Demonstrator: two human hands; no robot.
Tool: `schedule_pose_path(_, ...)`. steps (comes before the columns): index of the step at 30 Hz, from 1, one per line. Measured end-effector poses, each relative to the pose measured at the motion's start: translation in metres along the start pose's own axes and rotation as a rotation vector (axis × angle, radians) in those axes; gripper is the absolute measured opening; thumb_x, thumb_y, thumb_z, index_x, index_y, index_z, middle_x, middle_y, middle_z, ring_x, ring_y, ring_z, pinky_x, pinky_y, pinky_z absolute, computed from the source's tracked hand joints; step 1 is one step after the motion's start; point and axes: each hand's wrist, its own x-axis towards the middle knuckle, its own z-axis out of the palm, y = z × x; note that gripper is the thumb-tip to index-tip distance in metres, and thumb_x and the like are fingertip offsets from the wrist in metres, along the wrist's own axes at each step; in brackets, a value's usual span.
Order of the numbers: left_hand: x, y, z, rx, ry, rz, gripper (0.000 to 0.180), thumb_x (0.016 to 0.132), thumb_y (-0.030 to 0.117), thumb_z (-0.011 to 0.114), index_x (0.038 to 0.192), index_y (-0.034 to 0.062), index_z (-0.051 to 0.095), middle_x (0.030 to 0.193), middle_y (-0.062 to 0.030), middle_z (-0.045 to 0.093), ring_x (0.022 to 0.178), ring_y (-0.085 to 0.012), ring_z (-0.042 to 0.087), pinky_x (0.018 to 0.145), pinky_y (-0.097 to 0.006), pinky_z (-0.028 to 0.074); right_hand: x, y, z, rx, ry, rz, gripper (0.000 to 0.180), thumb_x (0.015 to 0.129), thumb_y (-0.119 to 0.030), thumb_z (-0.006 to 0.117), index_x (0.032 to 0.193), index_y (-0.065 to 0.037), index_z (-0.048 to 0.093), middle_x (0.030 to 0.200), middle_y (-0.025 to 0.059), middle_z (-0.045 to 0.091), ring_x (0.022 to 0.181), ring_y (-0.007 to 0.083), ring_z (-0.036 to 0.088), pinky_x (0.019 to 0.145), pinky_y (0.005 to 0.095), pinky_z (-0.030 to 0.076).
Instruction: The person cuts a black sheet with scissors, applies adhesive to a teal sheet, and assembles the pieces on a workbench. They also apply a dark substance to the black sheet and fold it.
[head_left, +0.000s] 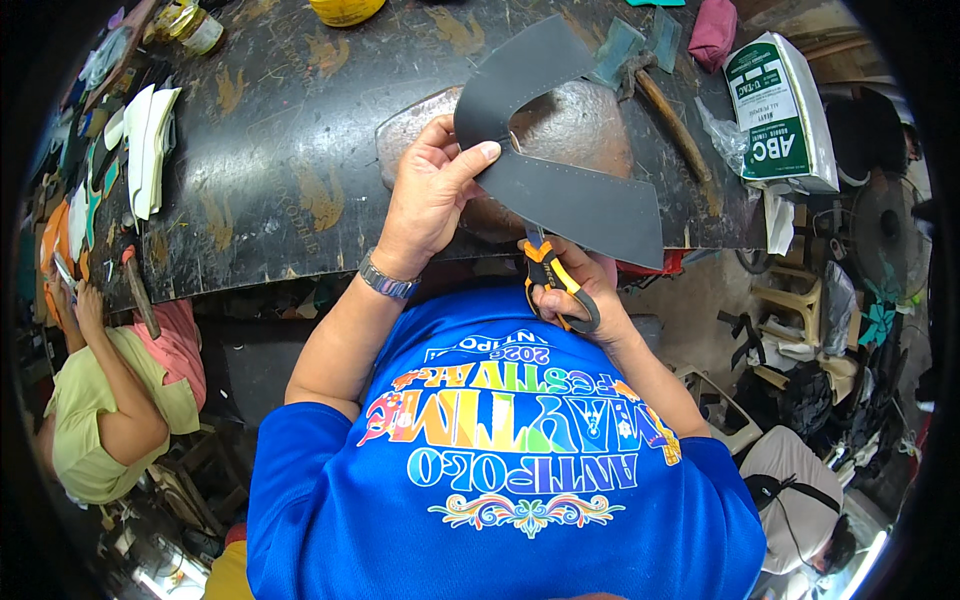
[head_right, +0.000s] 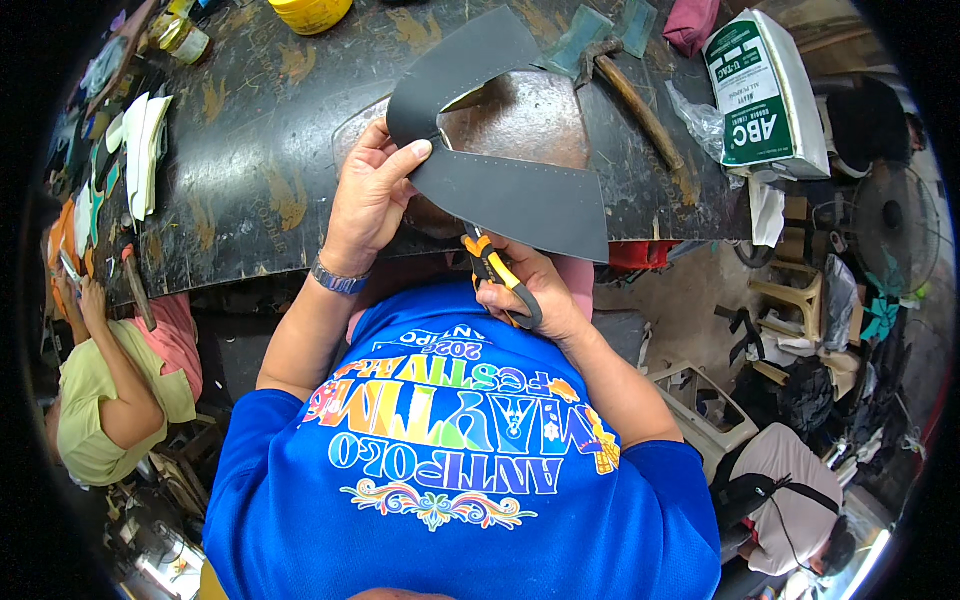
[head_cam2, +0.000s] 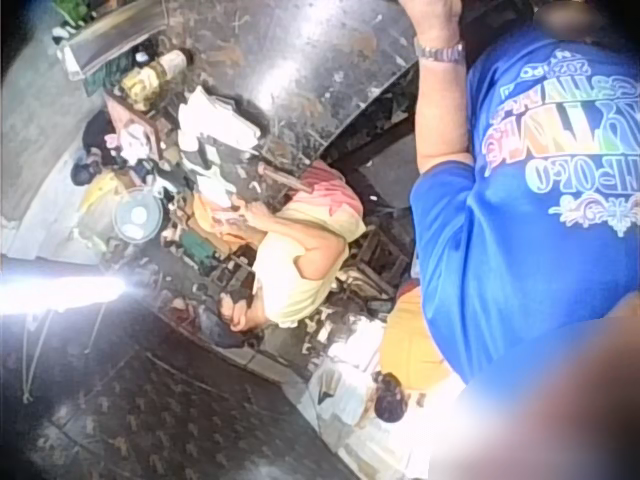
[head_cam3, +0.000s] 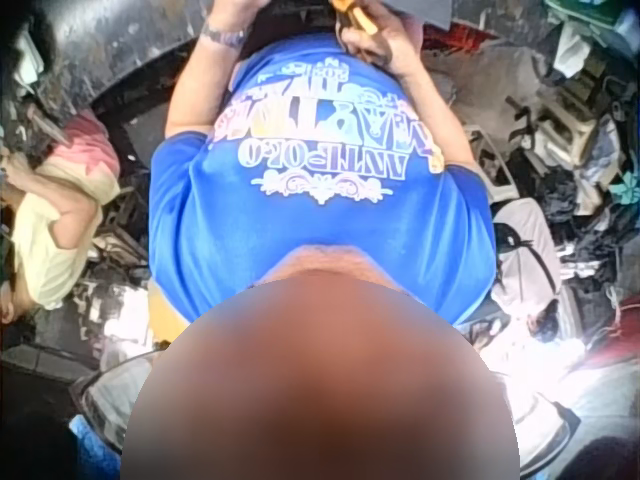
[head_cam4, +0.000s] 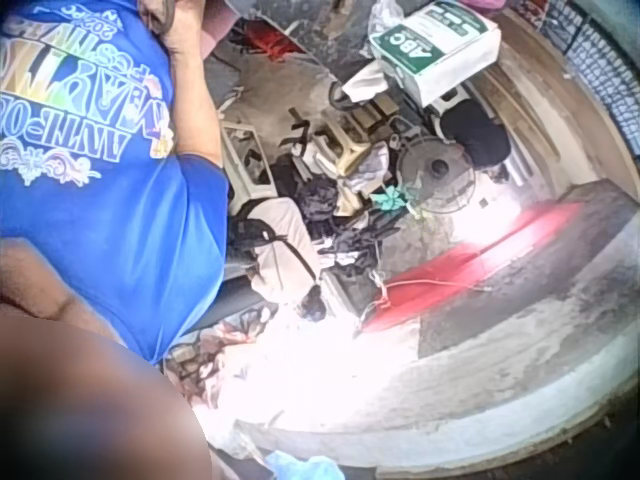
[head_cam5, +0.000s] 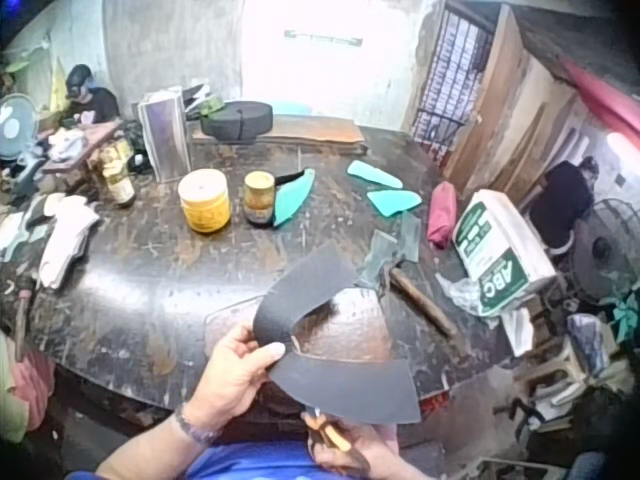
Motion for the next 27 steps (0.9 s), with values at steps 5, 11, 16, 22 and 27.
schedule_pose_path(5,-0.001,0.0,0.002,0.019,0.016,-0.012,0.031,0.091,0.001,0.066,0.12,0.0032,0.054,0.108,-0.0085,0.066,0.092,-0.0136,0.068,0.077,-0.028,0.06,-0.001,0.004,0.0,0.011,0.02,-0.029,0.073,0.081,-0.011,0.08,0.143,-0.004,0.043,0.09,0.0052,0.06,0.067,0.0081,0.054,0.06,0.0218,0.046)
schedule_pose_path(11,-0.001,0.0,0.003,0.043,0.014,-0.008,0.031,0.091,0.001,0.066,0.12,0.0027,0.054,0.107,-0.0092,0.066,0.092,-0.0141,0.068,0.077,-0.028,0.061,-0.004,0.008,0.005,-0.014,0.053,-0.059,0.071,0.082,-0.011,0.08,0.142,0.001,0.042,0.091,0.0039,0.059,0.068,0.005,0.051,0.059,0.0197,0.043)
schedule_pose_path(16,0.002,-0.002,0.003,0.053,0.002,-0.028,0.031,0.092,0.002,0.066,0.12,0.0032,0.053,0.108,-0.0092,0.066,0.092,-0.0142,0.068,0.078,-0.028,0.061,-0.006,-0.002,0.008,-0.015,0.09,-0.052,0.067,0.083,-0.013,0.079,0.138,0.001,0.044,0.086,0.0049,0.059,0.062,0.0069,0.053,0.055,0.0195,0.045)
schedule_pose_path(22,0.002,0.0,-0.002,-0.018,0.001,-0.087,0.032,0.093,0.003,0.065,0.122,0.0051,0.053,0.11,-0.0085,0.067,0.093,-0.0142,0.069,0.078,-0.028,0.06,-0.007,-0.011,0.003,0.051,0.025,-0.107,0.07,0.081,-0.016,0.079,0.137,0.003,0.042,0.084,0.0077,0.059,0.061,0.0091,0.056,0.054,0.0208,0.047)
schedule_pose_path(27,0.005,-0.001,-0.007,-0.07,-0.036,-0.119,0.032,0.093,0.003,0.065,0.123,0.0071,0.053,0.108,-0.0076,0.069,0.092,-0.0136,0.069,0.076,-0.027,0.06,-0.007,-0.01,0.002,-0.042,0.022,-0.042,0.072,0.08,-0.017,0.08,0.138,0.002,0.041,0.086,0.0079,0.059,0.061,0.0088,0.055,0.054,0.0209,0.046)
